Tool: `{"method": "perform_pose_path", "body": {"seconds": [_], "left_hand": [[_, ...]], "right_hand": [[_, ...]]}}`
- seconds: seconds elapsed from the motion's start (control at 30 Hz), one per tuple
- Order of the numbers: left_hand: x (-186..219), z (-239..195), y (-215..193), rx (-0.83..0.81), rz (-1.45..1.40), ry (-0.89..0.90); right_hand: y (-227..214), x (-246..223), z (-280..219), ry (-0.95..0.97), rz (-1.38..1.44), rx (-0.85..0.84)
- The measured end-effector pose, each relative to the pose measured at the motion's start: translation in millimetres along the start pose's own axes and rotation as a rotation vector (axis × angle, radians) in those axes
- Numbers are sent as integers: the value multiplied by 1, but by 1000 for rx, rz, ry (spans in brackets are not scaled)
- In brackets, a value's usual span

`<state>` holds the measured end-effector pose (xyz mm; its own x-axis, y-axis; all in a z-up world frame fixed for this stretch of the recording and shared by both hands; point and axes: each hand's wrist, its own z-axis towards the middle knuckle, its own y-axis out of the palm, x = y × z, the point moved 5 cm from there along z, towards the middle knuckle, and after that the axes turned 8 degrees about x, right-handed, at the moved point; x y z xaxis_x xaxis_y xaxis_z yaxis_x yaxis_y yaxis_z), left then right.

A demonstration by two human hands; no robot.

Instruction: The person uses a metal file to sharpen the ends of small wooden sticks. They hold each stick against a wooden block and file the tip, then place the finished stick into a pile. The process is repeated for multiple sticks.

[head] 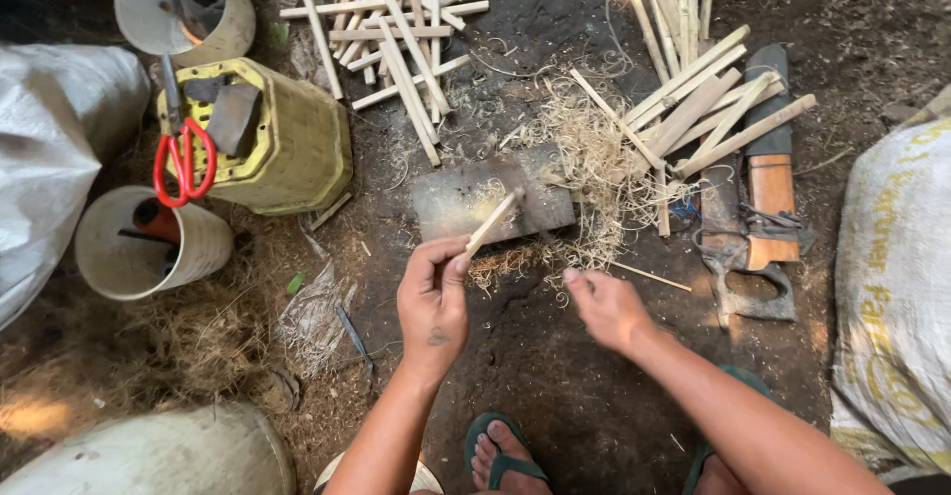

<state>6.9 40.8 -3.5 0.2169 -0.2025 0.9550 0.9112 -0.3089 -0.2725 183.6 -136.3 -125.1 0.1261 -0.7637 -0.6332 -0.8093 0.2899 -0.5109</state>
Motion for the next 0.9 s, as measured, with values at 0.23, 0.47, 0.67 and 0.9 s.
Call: {"method": "perform_pose_path", "body": {"seconds": [0.23,0.47,0.67,0.9], "left_hand": [[-3,-1,2,27,40,55],[-5,6,10,-20,32,-65],[-10,11,-1,78,-259,-258],[-6,1,-6,94,-24,-229]], "right_hand": [[24,-32,-38,-351,101,-50],[-5,13,37,-67,-216,74],[-3,41,40,97,-268,83],[2,34,16,175,-135,8]]}}
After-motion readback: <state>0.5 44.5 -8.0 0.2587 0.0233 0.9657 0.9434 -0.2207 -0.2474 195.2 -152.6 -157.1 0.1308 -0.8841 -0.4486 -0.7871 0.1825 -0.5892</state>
